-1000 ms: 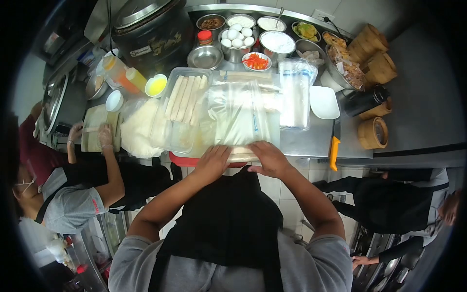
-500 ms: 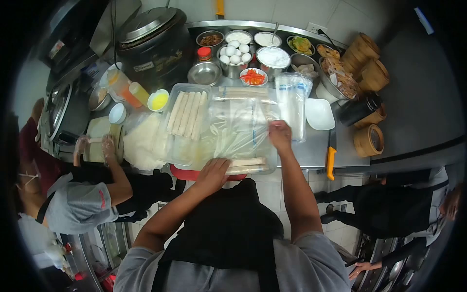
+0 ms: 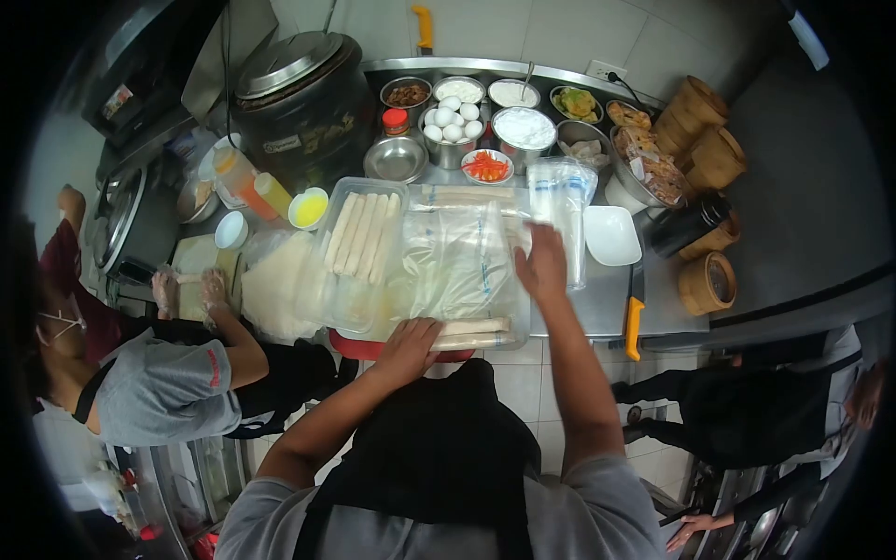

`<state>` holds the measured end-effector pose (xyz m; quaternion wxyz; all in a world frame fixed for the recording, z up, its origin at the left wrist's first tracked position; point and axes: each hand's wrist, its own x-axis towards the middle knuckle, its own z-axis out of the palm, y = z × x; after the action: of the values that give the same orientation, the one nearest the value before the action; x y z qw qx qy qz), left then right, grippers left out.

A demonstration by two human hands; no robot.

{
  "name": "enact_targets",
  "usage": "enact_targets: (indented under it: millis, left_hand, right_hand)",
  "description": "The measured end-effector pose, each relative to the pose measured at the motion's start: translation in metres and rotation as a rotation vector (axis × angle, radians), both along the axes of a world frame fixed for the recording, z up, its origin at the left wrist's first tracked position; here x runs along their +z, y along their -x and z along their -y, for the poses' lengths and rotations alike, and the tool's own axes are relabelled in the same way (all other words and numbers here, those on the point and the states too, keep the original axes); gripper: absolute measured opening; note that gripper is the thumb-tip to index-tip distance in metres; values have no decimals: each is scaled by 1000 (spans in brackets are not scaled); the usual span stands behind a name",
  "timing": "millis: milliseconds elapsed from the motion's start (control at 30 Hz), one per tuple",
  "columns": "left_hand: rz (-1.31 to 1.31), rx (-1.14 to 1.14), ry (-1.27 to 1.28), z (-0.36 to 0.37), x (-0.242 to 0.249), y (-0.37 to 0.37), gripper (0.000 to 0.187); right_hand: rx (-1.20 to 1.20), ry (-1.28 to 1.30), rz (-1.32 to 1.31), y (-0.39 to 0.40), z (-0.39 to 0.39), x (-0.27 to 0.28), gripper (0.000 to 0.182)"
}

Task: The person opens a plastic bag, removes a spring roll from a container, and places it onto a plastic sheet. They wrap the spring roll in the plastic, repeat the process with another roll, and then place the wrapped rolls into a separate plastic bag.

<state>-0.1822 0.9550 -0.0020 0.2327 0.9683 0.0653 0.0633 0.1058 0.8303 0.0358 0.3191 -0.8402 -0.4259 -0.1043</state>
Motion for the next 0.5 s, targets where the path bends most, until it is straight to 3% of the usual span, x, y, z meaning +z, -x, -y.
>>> enact_targets:
  millis: [33,67,133,200,367,500]
  left_hand:
    - [-13,-2,4,-1,1,-1,55]
    - [-12,-12,-7,-2,2,-1,55]
    - [-18,-10,-28,-2,3,-1,56]
    - [-14,-7,-26,-4,1,-1,55]
    - [-15,24,5,0,1,-2,55]
    - [-20,37,33,0,2,-1,56]
  right_hand:
    - [174,16,71,-27,-3,4,61]
    - [164,6,73,-39,-8,3,61]
    - [449,383,129,-54,-18,6,69]
    - [473,467,128,-55,-25,7,75]
    - [396,568,181,-50,-46,0,43]
    - [367,545,274,-47,-56,-9,32]
